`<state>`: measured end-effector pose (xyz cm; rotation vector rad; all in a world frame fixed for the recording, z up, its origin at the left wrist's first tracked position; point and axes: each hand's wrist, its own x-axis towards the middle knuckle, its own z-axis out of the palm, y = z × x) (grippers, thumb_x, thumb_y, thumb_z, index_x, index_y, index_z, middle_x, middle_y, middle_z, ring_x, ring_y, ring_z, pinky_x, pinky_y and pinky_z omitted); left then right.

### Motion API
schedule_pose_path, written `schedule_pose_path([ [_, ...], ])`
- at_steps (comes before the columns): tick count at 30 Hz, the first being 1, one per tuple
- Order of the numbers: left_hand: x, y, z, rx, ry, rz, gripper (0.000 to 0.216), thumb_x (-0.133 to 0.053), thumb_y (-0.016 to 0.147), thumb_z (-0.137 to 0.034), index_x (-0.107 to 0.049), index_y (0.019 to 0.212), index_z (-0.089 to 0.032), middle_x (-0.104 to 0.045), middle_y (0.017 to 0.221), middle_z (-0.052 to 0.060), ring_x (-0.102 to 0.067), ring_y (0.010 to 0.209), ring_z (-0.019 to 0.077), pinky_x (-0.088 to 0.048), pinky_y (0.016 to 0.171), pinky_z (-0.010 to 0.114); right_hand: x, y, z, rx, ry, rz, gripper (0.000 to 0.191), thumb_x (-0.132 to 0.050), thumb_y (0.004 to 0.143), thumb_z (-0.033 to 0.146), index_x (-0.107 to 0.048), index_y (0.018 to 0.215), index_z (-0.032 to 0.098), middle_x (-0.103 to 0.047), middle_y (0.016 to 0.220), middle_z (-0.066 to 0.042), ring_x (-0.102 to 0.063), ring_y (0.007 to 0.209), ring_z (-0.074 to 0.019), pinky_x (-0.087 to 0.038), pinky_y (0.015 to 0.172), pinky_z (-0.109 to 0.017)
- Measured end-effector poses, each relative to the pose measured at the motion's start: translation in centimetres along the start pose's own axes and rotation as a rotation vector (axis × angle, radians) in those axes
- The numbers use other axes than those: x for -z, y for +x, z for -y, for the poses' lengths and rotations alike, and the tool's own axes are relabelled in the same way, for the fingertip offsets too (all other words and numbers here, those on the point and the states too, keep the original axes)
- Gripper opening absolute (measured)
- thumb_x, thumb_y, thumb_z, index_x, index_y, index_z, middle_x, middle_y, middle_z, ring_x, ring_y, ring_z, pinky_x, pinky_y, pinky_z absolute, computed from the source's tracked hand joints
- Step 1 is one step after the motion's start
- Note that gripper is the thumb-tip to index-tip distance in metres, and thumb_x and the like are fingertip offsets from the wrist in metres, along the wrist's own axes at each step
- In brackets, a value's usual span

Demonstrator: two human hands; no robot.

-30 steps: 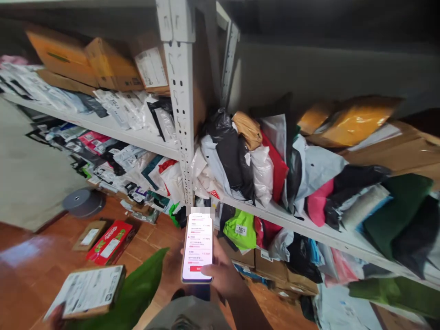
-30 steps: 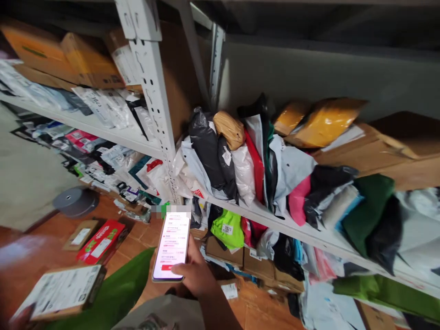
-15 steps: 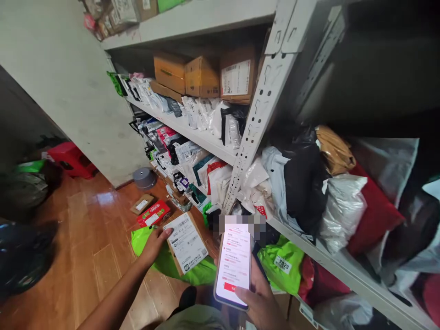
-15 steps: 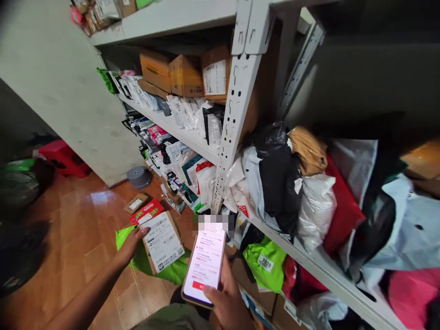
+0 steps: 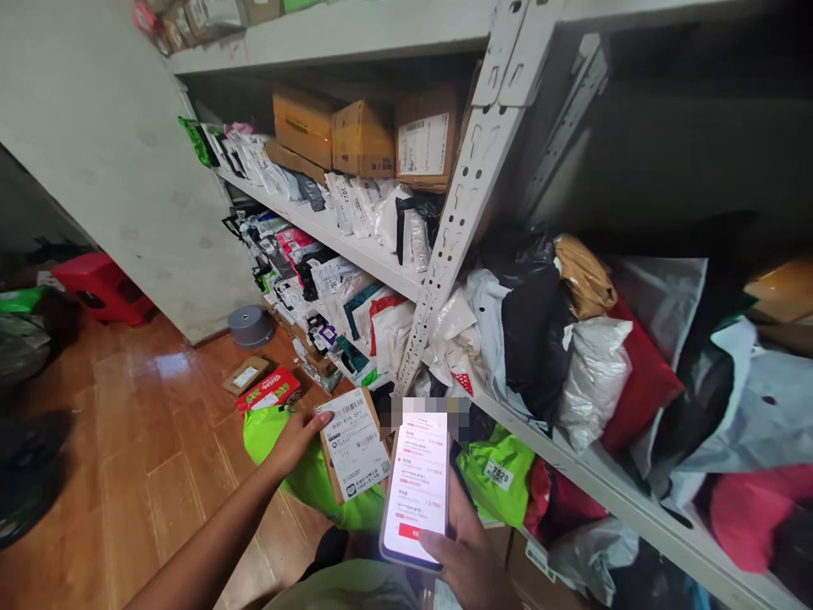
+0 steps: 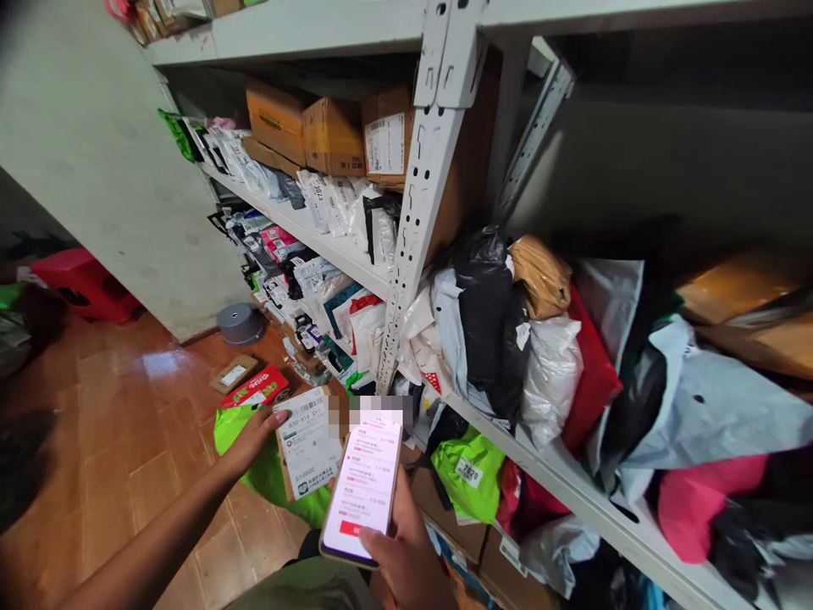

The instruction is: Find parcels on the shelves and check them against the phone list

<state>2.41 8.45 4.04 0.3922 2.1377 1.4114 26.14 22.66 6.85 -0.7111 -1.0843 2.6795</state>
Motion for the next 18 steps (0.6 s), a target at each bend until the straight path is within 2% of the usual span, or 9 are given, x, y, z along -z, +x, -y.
schedule_pose_path([
  [3,0.0,-0.4,-0.8,0.004,0.001,0.047,0.063,-0.051,0.055,-0.073,-0.063,0.068,-0.013,-0.068,0.077,0.014,-0.06,0.082,0.0341,-0.045,0.082,0.043,-0.6,-0.1,0.1,0.008,-0.001,0.05,0.088,-0.077,0.061,0.019,-0.034,0.138,0.028,-0.064,0.125,-0.01,-0.058,0.116,-0.0307,-0.044,0.097,-0.048],
  [6,0.1,-0.6,-1.3,0.018,0.006,0.073,0.066,-0.05,0.053,-0.075,-0.064,0.071,-0.012,-0.069,0.08,0.015,-0.061,0.084,0.0354,-0.045,0.082,0.042,-1.1,-0.1,0.3,0.022,-0.043,0.136,0.086,-0.074,0.063,0.019,-0.033,0.138,0.026,-0.065,0.122,-0.011,-0.06,0.112,-0.03,-0.046,0.095,-0.047],
  [10,0.3,-0.5,-1.1,0.021,-0.015,0.066,0.063,-0.053,0.053,-0.074,-0.063,0.071,-0.014,-0.07,0.081,0.013,-0.062,0.086,0.0361,-0.045,0.085,0.044,-1.4,0.1,0.5,0.02,-0.098,0.205,0.091,-0.071,0.063,0.017,-0.024,0.141,0.026,-0.065,0.122,-0.011,-0.061,0.109,-0.0292,-0.047,0.091,-0.045],
  [13,0.4,-0.5,-0.7,0.018,-0.051,0.061,0.059,-0.056,0.053,-0.072,-0.062,0.07,-0.016,-0.071,0.079,0.011,-0.063,0.086,0.0358,-0.046,0.085,0.043,-1.3,0.2,0.7,0.026,-0.13,0.25,0.09,-0.067,0.065,0.014,-0.021,0.141,0.025,-0.063,0.124,-0.011,-0.06,0.111,-0.0281,-0.045,0.094,-0.045],
  [18,0.2,-0.7,-1.2,0.023,-0.086,0.105,0.061,-0.057,0.053,-0.071,-0.063,0.074,-0.014,-0.071,0.083,0.012,-0.063,0.088,0.0363,-0.046,0.085,0.042,-1.1,0.3,0.7,0.039,-0.165,0.261,0.087,-0.063,0.065,0.01,-0.022,0.14,0.024,-0.061,0.128,-0.011,-0.058,0.115,-0.0282,-0.044,0.097,-0.046],
])
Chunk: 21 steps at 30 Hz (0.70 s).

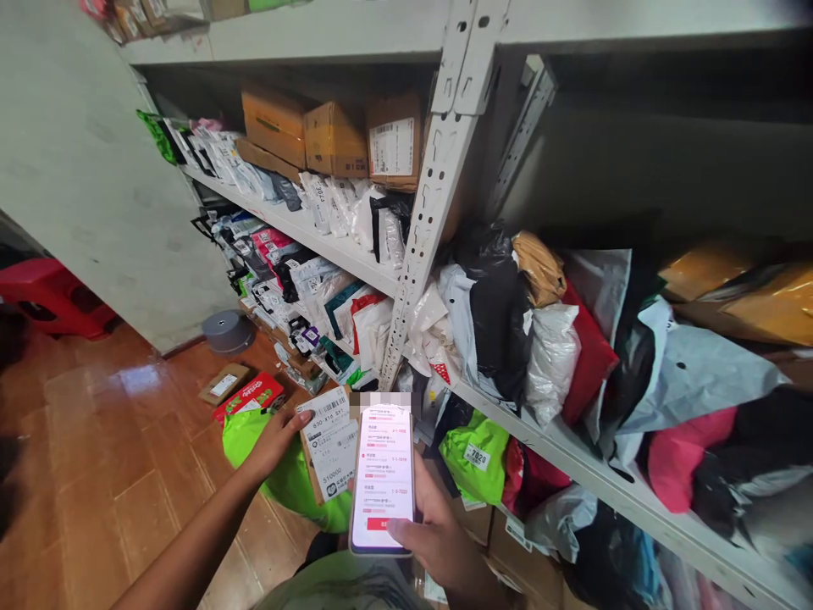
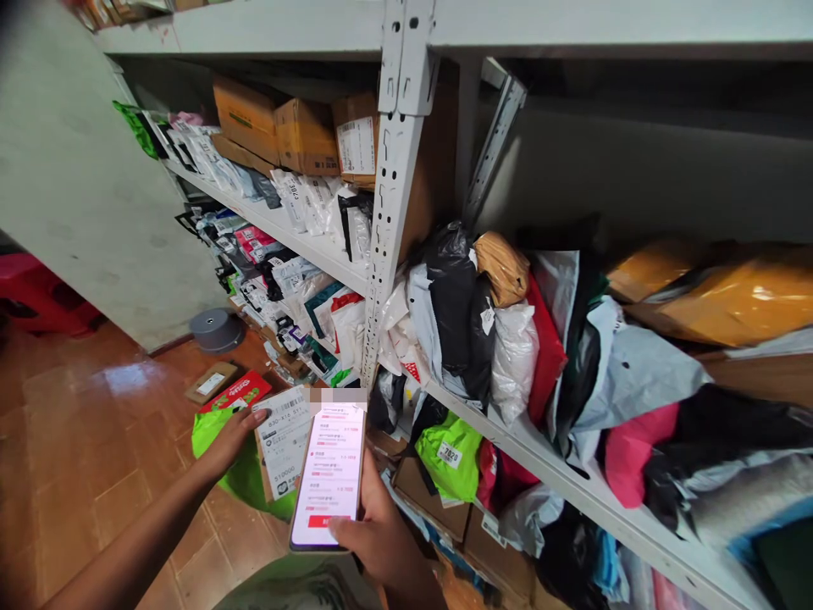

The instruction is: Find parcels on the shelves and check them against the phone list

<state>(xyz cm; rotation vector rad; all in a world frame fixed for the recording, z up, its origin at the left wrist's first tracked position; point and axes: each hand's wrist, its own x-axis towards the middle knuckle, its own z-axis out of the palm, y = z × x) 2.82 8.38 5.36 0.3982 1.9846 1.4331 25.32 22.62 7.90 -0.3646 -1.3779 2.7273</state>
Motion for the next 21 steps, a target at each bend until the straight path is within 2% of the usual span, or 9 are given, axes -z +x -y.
schedule_pose_path([
  [4,-0.1,-0.2,-0.3,0.01,0.025,-0.007,0.067,-0.055,0.052,-0.073,-0.063,0.076,-0.011,-0.07,0.084,0.016,-0.063,0.086,0.0371,-0.045,0.086,0.046,0.2,-0.2,-0.4,0.0,0.066,-0.025,0.091,-0.069,0.063,0.013,-0.025,0.141,0.025,-0.061,0.128,-0.011,-0.059,0.115,-0.0293,-0.046,0.095,-0.046],
  [8,-0.1,-0.2,0.0,-0.038,0.039,0.023,0.065,-0.052,0.057,-0.072,-0.064,0.075,-0.01,-0.07,0.085,0.016,-0.063,0.085,0.0355,-0.046,0.084,0.045,0.2,-0.6,-0.5,0.003,0.121,-0.076,0.088,-0.074,0.063,0.017,-0.032,0.14,0.026,-0.058,0.133,-0.01,-0.058,0.117,-0.03,-0.045,0.099,-0.046],
  [11,-0.1,-0.3,0.0,-0.051,0.057,0.005,0.064,-0.051,0.058,-0.071,-0.064,0.074,-0.01,-0.069,0.083,0.016,-0.062,0.083,0.035,-0.046,0.083,0.044,0.1,-0.8,-0.3,0.002,0.142,-0.101,0.093,-0.075,0.065,0.021,-0.026,0.143,0.027,-0.058,0.133,-0.01,-0.057,0.117,-0.0299,-0.045,0.1,-0.047],
  [14,-0.2,-0.5,-0.3,-0.053,0.061,0.004,0.067,-0.05,0.058,-0.07,-0.065,0.08,-0.009,-0.07,0.087,0.016,-0.062,0.086,0.0347,-0.046,0.084,0.042,0.1,-0.7,-0.1,-0.016,0.127,-0.105,0.098,-0.076,0.064,0.021,-0.019,0.144,0.024,-0.063,0.126,-0.013,-0.059,0.115,-0.0304,-0.046,0.097,-0.047],
  [21,-0.1,-0.9,-1.1,-0.046,0.111,-0.011,0.063,-0.047,0.056,-0.07,-0.065,0.071,-0.011,-0.07,0.081,0.015,-0.062,0.085,0.035,-0.046,0.083,0.043,0.0,-0.6,0.2,0.0,0.096,-0.104,0.096,-0.077,0.064,0.023,-0.022,0.143,0.024,-0.062,0.126,-0.014,-0.058,0.116,-0.0305,-0.044,0.098,-0.046],
])
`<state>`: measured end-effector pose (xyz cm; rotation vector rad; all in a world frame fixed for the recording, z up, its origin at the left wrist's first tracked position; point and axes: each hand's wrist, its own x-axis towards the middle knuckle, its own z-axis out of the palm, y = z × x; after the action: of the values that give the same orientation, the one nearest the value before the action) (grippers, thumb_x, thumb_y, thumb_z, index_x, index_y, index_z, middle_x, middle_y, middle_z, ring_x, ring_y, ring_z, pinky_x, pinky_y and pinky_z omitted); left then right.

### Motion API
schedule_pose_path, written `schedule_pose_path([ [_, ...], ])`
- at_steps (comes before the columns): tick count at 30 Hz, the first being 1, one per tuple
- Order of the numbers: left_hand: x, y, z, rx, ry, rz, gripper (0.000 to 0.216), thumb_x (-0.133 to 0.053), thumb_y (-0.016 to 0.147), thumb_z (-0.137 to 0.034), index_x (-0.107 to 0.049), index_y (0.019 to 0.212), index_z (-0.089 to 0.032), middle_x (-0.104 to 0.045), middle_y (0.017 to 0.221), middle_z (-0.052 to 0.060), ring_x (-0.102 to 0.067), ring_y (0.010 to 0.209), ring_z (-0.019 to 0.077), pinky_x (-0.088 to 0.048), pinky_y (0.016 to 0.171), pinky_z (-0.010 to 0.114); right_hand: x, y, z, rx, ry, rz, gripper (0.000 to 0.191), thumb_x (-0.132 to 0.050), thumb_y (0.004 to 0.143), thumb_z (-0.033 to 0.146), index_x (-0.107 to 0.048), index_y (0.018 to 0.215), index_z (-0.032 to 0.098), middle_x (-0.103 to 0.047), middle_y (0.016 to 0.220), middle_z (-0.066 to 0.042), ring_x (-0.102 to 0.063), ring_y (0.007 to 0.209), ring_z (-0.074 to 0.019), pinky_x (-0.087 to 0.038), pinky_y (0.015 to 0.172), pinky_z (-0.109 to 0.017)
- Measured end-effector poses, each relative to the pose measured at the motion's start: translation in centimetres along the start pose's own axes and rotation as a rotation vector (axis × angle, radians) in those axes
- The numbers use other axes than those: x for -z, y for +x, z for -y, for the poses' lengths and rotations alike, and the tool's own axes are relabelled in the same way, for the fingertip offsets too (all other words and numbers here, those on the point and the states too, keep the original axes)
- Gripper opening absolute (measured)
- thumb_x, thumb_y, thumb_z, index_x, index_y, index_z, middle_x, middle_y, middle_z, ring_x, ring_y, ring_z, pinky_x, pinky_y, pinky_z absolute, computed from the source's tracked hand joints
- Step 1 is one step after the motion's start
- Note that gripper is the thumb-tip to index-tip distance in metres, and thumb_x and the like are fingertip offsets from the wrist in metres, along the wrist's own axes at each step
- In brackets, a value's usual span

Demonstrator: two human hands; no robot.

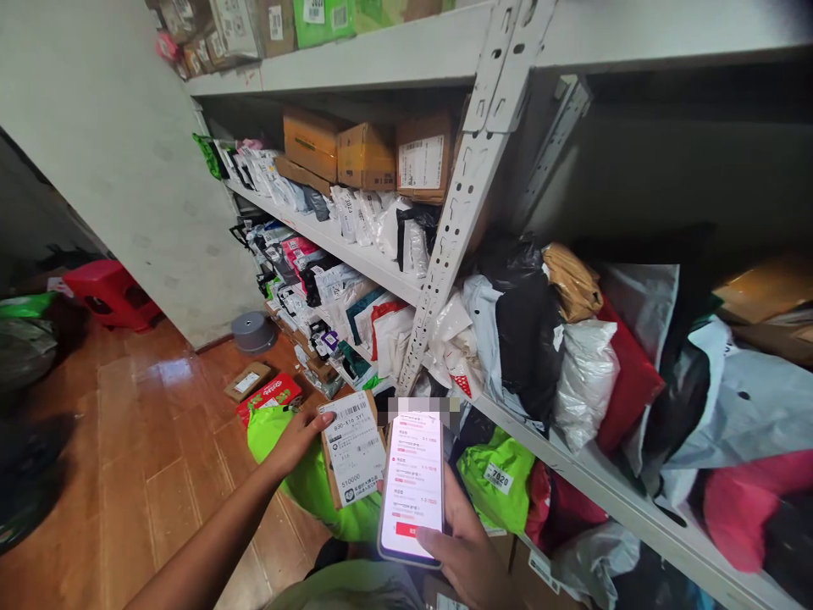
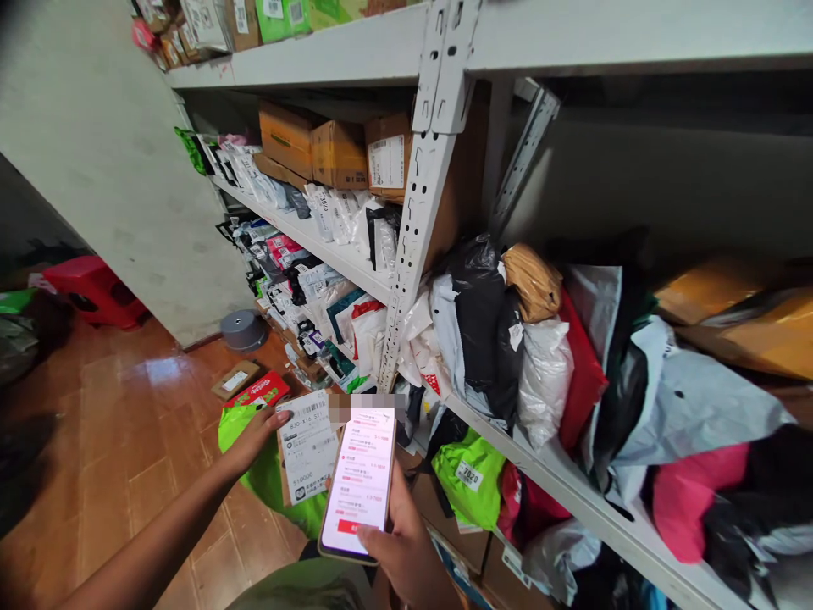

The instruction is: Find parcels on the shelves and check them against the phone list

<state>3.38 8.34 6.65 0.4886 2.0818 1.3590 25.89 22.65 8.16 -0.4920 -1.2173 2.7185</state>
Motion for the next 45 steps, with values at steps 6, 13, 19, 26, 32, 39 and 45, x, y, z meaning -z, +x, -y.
schedule_pose_path([
  [6,0.1,0.1,0.1,0.009,-0.041,0.012,0.066,-0.05,0.056,-0.071,-0.064,0.077,-0.01,-0.071,0.087,0.016,-0.063,0.087,0.0358,-0.046,0.083,0.042,-0.1,-0.2,0.0,-0.019,0.027,0.0,0.096,-0.075,0.064,0.017,-0.021,0.143,0.025,-0.06,0.13,-0.013,-0.056,0.118,-0.0316,-0.043,0.1,-0.05],
  [13,0.1,0.2,0.0,0.028,-0.042,-0.018,0.064,-0.051,0.054,-0.07,-0.061,0.076,-0.011,-0.07,0.087,0.017,-0.063,0.089,0.0371,-0.046,0.085,0.044,0.3,-0.2,-0.2,0.011,0.021,-0.008,0.091,-0.073,0.063,0.015,-0.028,0.142,0.024,-0.06,0.131,-0.011,-0.056,0.118,-0.0306,-0.044,0.1,-0.048],
  [19,0.3,0.4,0.3,-0.001,-0.064,0.01,0.066,-0.052,0.055,-0.07,-0.064,0.08,-0.01,-0.07,0.09,0.017,-0.063,0.09,0.0371,-0.046,0.086,0.043,0.5,-0.2,-0.2,-0.017,0.034,-0.004,0.097,-0.076,0.063,0.019,-0.023,0.145,0.026,-0.062,0.128,-0.011,-0.057,0.118,-0.0309,-0.044,0.1,-0.048],
  [26,0.4,0.5,0.3,-0.019,-0.031,-0.017,0.064,-0.051,0.055,-0.069,-0.066,0.075,-0.01,-0.07,0.086,0.017,-0.062,0.087,0.0356,-0.046,0.084,0.043,0.8,0.1,-0.5,-0.007,0.045,0.004,0.101,-0.077,0.064,0.022,-0.017,0.147,0.026,-0.055,0.135,-0.013,-0.055,0.12,-0.0306,-0.043,0.101,-0.047],
  [32,0.4,0.4,0.0,-0.007,-0.037,-0.01,0.064,-0.051,0.056,-0.07,-0.064,0.076,-0.011,-0.07,0.086,0.016,-0.062,0.087,0.0352,-0.046,0.085,0.043,1.1,0.2,-0.5,0.0,0.03,0.007,0.1,-0.077,0.064,0.021,-0.02,0.146,0.027,-0.055,0.136,-0.012,-0.054,0.121,-0.0307,-0.043,0.102,-0.048],
  [39,0.6,0.4,0.6,-0.035,-0.04,-0.011,0.062,-0.052,0.06,-0.069,-0.063,0.078,-0.011,-0.07,0.088,0.016,-0.062,0.088,0.0355,-0.045,0.085,0.044,0.8,0.1,0.1,-0.005,0.002,0.005,0.094,-0.076,0.063,0.021,-0.027,0.143,0.027,-0.056,0.135,-0.012,-0.053,0.122,-0.0328,-0.043,0.1,-0.05],
  [45,0.9,0.7,1.2,0.001,-0.067,-0.035,0.063,-0.054,0.057,-0.071,-0.064,0.077,-0.013,-0.071,0.089,0.015,-0.062,0.091,0.0368,-0.045,0.089,0.045,1.0,0.0,0.2,-0.026,-0.048,0.018,0.096,-0.072,0.064,0.018,-0.021,0.145,0.026,-0.062,0.127,-0.013,-0.057,0.116,-0.0317,-0.044,0.097,-0.048],
])
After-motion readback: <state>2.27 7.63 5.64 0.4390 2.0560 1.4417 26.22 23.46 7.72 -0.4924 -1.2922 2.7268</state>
